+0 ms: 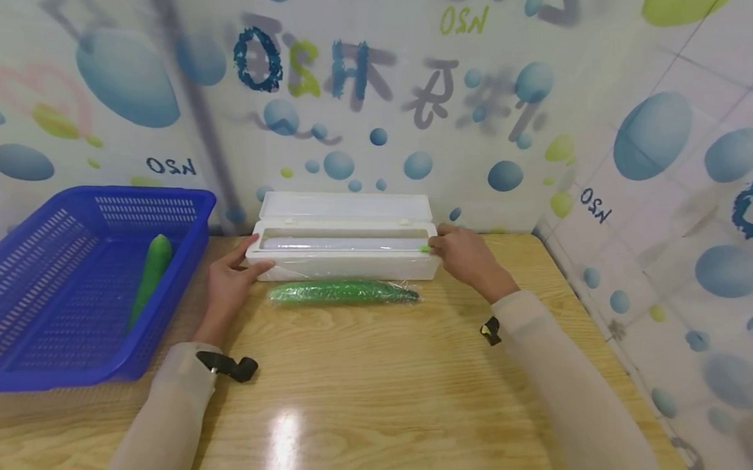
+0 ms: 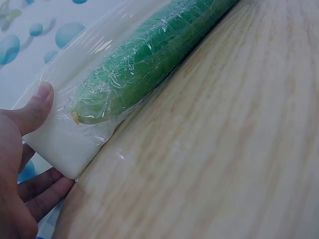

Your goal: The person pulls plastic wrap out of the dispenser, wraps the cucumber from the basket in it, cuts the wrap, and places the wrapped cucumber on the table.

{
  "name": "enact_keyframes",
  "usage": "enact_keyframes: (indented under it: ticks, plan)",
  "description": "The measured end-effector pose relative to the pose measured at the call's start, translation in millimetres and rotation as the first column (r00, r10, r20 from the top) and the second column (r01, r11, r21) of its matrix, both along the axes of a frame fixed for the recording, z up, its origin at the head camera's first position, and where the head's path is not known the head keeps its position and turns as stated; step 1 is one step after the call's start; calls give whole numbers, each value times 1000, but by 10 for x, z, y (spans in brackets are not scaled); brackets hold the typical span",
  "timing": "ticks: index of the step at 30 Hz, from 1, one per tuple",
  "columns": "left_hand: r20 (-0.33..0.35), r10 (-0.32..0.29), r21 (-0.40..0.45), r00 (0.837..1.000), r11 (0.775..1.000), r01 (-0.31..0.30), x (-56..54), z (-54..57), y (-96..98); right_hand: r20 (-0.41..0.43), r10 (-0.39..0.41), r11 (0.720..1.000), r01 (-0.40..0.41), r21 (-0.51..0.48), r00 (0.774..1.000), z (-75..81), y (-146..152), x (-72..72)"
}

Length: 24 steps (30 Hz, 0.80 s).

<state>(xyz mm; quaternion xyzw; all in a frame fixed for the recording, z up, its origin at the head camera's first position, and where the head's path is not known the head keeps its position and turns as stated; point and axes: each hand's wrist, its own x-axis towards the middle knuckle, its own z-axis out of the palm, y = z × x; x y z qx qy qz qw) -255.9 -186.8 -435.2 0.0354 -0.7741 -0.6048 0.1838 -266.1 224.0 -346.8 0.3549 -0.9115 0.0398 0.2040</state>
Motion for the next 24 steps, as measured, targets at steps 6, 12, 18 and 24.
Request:
enact_keyframes:
  ticks: [6, 12, 18, 24]
  plan:
    - [17, -1, 4, 1000, 1000, 1, 8, 25, 10, 1, -1, 1000, 1, -8, 1000, -4, 36, -9]
    - [25, -1, 21, 1000, 1000, 0, 3, 38, 15, 4, -19, 999, 19, -32, 1000, 12, 97, -10]
    - [13, -3, 20, 1000, 1000, 3, 3, 45, 3, -16, -22, 998, 21, -51, 1000, -15, 133, -14]
    - [46, -22, 3, 999, 1000, 22, 19, 28, -7, 145, -141, 979, 160, -130, 979, -48, 137, 67]
